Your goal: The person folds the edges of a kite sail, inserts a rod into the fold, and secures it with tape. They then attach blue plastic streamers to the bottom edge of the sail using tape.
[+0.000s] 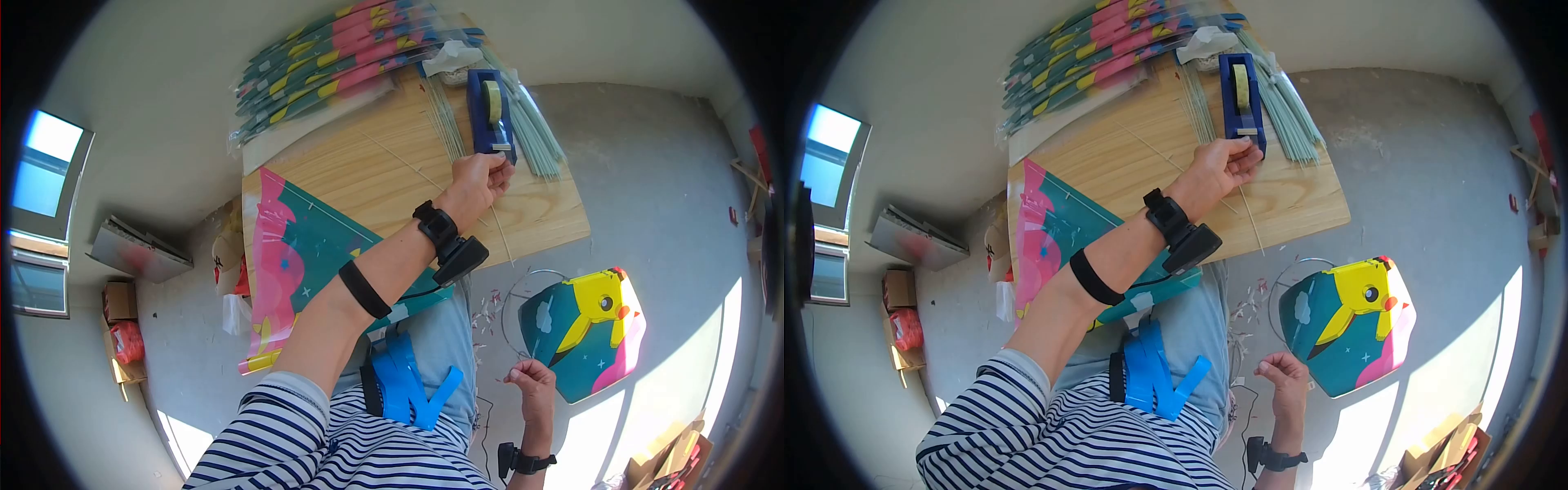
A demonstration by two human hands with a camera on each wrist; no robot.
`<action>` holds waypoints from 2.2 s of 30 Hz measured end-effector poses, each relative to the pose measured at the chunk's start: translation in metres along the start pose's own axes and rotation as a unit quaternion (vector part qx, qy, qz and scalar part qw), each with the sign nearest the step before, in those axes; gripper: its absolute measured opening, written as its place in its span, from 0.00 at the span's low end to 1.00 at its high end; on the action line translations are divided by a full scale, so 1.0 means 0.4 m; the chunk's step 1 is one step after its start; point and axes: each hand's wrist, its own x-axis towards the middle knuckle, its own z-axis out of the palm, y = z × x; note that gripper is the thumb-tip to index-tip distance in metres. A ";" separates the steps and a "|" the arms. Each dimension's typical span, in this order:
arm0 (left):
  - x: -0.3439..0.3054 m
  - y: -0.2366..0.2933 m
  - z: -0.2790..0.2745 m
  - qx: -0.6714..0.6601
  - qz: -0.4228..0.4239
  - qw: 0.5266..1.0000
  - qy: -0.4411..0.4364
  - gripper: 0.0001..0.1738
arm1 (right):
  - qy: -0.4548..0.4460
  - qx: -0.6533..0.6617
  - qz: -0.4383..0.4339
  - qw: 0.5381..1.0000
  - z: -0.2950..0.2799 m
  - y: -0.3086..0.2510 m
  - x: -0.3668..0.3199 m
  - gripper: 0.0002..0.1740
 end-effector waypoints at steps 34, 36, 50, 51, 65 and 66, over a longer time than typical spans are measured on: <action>-0.168 0.110 0.067 0.122 0.080 0.980 -0.136 0.04 | 0.016 -0.018 -0.056 0.998 -0.004 0.001 -0.002 0.04; -0.231 0.193 0.063 0.134 0.122 0.968 -0.175 0.06 | 0.004 -0.021 -0.072 0.997 0.019 -0.033 0.005 0.04; -0.686 0.648 -0.347 0.152 0.348 0.904 -0.195 0.01 | -0.203 -0.129 -0.186 0.953 0.355 -0.232 0.100 0.05; -0.699 0.662 -0.386 0.154 0.359 0.902 -0.183 0.01 | -0.211 -0.147 -0.199 0.946 0.382 -0.239 0.110 0.05; -0.627 0.721 -0.806 0.026 0.354 0.935 0.021 0.11 | -0.262 -0.194 -0.154 0.933 0.602 -0.220 0.221 0.06; -0.605 0.719 -0.825 0.041 0.340 0.939 0.037 0.11 | -0.250 -0.202 -0.145 0.936 0.605 -0.213 0.231 0.06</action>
